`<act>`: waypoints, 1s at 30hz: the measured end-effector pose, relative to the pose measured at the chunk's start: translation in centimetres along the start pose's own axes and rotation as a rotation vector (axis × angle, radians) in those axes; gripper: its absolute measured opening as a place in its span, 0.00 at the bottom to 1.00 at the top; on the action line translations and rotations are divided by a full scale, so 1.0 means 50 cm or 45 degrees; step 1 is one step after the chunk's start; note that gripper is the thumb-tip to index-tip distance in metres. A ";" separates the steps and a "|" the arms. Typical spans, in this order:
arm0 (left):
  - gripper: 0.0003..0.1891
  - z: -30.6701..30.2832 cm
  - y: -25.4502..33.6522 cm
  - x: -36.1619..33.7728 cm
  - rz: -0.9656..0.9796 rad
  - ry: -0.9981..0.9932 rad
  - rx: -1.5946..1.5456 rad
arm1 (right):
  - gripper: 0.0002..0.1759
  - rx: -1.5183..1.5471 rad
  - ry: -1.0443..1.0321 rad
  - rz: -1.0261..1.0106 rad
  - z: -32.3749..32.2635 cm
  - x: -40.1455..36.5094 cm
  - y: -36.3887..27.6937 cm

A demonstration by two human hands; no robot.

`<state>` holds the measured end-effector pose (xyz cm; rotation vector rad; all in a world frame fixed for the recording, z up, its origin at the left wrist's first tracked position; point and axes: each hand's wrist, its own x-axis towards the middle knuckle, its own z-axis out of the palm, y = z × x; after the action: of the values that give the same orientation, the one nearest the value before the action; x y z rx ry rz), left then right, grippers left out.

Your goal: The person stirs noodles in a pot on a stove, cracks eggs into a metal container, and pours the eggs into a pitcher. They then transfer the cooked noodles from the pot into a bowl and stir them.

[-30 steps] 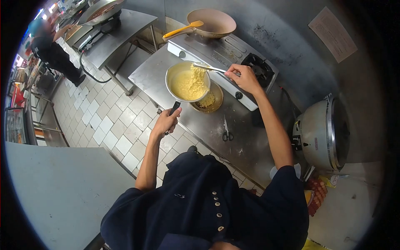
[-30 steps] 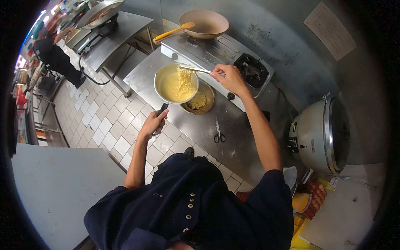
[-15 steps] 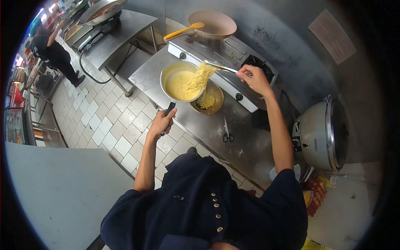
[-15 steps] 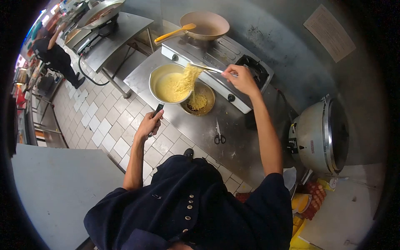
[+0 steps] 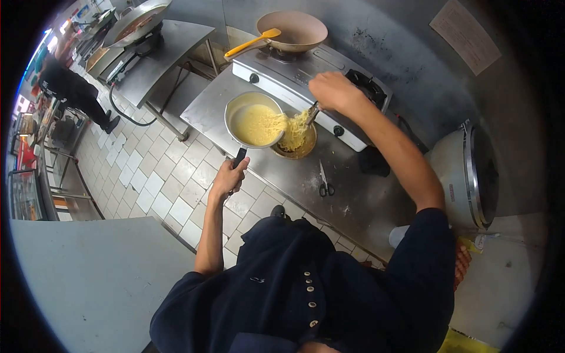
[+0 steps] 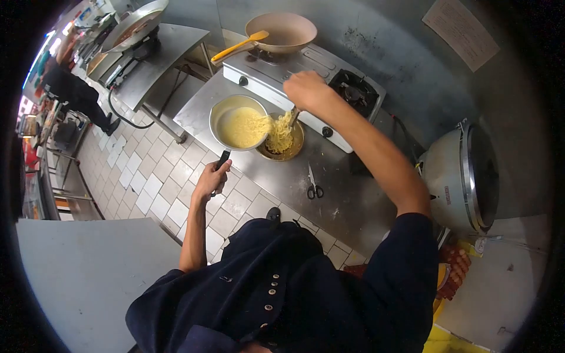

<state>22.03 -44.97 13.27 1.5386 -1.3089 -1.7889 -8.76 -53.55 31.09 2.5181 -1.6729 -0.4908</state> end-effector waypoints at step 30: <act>0.24 0.032 0.019 0.032 -0.027 -0.029 0.077 | 0.31 0.944 -1.027 0.097 0.195 0.229 0.008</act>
<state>19.85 -46.13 13.17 1.5743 -1.3745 -1.8005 -8.06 -63.04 19.45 2.9211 -2.6136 -1.1894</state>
